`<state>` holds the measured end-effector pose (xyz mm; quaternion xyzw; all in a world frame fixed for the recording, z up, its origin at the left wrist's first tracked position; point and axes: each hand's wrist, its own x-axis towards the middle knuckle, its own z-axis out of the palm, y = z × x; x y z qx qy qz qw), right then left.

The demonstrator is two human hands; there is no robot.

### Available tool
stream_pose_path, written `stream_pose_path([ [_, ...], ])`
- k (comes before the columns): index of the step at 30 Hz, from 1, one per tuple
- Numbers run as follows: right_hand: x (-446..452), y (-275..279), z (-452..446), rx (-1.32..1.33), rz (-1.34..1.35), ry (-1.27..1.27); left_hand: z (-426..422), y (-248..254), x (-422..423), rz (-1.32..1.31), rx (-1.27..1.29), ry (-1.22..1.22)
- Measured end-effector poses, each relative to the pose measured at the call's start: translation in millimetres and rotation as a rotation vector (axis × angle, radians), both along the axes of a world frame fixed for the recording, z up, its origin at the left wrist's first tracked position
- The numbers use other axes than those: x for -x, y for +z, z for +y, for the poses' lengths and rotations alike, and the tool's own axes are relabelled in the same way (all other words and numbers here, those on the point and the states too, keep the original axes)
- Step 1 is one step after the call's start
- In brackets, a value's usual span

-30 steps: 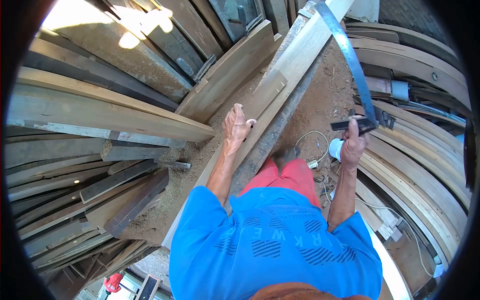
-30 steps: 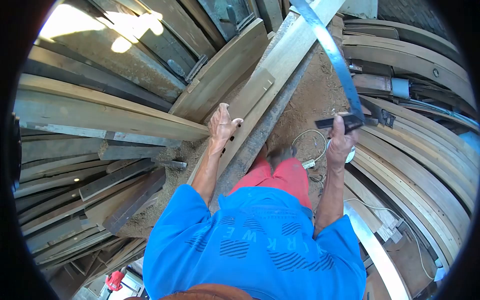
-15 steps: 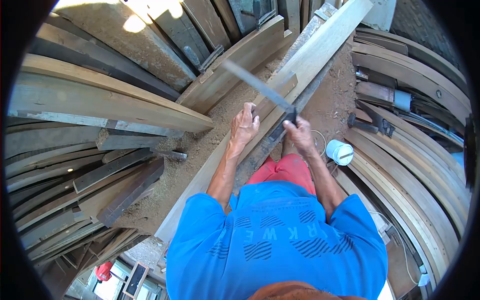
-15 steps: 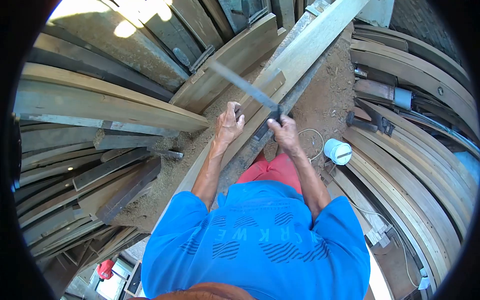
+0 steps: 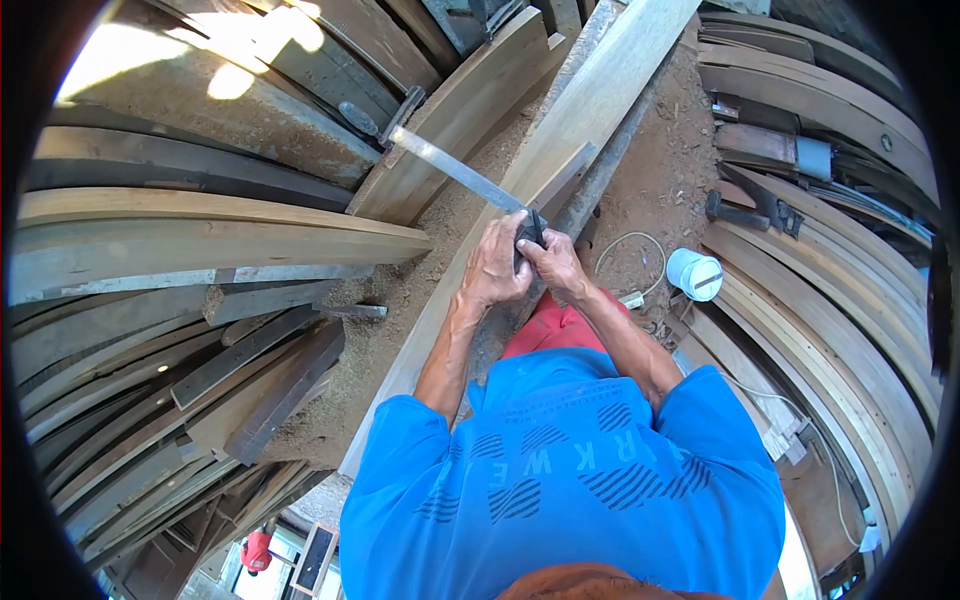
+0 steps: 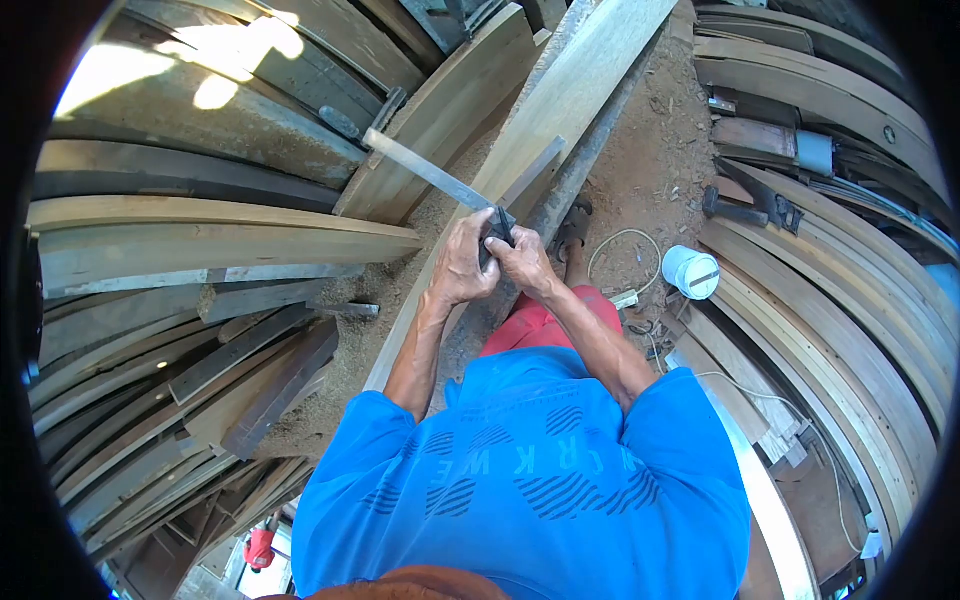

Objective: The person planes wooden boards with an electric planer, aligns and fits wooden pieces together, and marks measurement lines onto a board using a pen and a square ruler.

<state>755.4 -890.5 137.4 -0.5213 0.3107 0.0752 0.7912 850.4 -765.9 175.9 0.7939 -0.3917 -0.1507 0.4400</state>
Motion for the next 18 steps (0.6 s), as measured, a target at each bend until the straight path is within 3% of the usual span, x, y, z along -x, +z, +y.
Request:
stream_pose_path([
  [4,-10,18,1,-0.145,0.059,-0.195,3,-19,5,-0.085,-0.087,-0.045],
  [7,-8,20,-12,-0.112,0.170,-0.171,3,-27,8,-0.084,-0.117,-0.006],
  [8,-6,-3,-4,-0.047,0.079,-0.226,3,-28,9,-0.073,-0.122,0.008],
  [18,-10,18,-8,-0.011,0.102,-0.209,3,-24,9,-0.020,-0.167,0.020],
])
